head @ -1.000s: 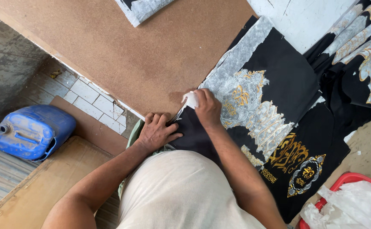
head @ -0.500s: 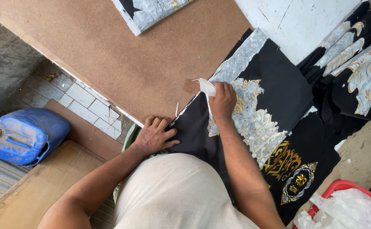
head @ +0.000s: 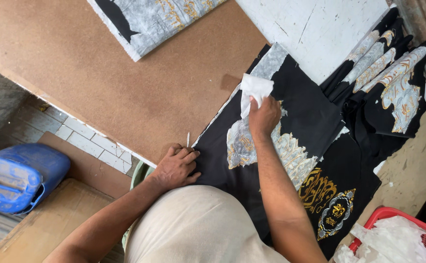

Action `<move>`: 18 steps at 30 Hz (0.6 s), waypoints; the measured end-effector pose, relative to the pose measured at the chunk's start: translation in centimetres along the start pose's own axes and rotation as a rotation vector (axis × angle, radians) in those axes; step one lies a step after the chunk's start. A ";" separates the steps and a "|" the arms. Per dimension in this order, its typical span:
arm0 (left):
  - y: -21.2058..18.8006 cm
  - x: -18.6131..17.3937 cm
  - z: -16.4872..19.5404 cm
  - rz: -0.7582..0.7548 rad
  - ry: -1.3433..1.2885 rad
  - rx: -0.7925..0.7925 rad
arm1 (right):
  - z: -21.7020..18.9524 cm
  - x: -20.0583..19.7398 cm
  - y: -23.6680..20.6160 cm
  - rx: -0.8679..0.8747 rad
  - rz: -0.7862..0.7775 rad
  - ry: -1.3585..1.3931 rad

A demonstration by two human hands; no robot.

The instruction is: The person peels a white paper-like backing from black fabric pieces with gold embroidery on a workbench. They repeatedly lift the backing, pull it off in sections, and place the removed pieces into a red basket. The person handles multiple fabric pieces one at a time, smoothing and repositioning them as needed.

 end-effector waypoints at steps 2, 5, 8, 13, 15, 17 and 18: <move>1.7 0.8 -0.2 -0.081 0.049 -0.030 | -1.7 -1.5 0.2 -0.153 0.039 0.106; 5.1 1.8 0.3 -0.045 0.131 -0.043 | -3.5 -1.5 -0.4 -0.170 -0.014 0.178; 7.9 1.2 0.5 0.220 0.178 0.052 | -2.0 1.2 1.3 -0.063 -0.082 0.077; 9.9 2.1 0.2 0.107 0.185 0.039 | 4.3 2.7 7.8 0.080 0.101 -0.029; 10.7 2.0 0.4 0.124 0.186 0.032 | 5.5 2.3 9.0 0.158 0.125 0.133; 12.0 2.5 0.2 0.104 0.179 0.001 | 3.9 0.7 9.2 -0.067 0.216 0.202; 12.7 2.9 0.1 0.078 0.177 -0.029 | 2.8 0.0 9.0 -0.183 0.257 0.238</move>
Point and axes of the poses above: each hand's wrist, its own y-axis towards the middle knuckle, its own x-axis out of the palm, z = x × y, the point moved 6 cm from there along y, towards the middle knuckle, and after that the axes turned 13 degrees about z, right-handed, at the moved point
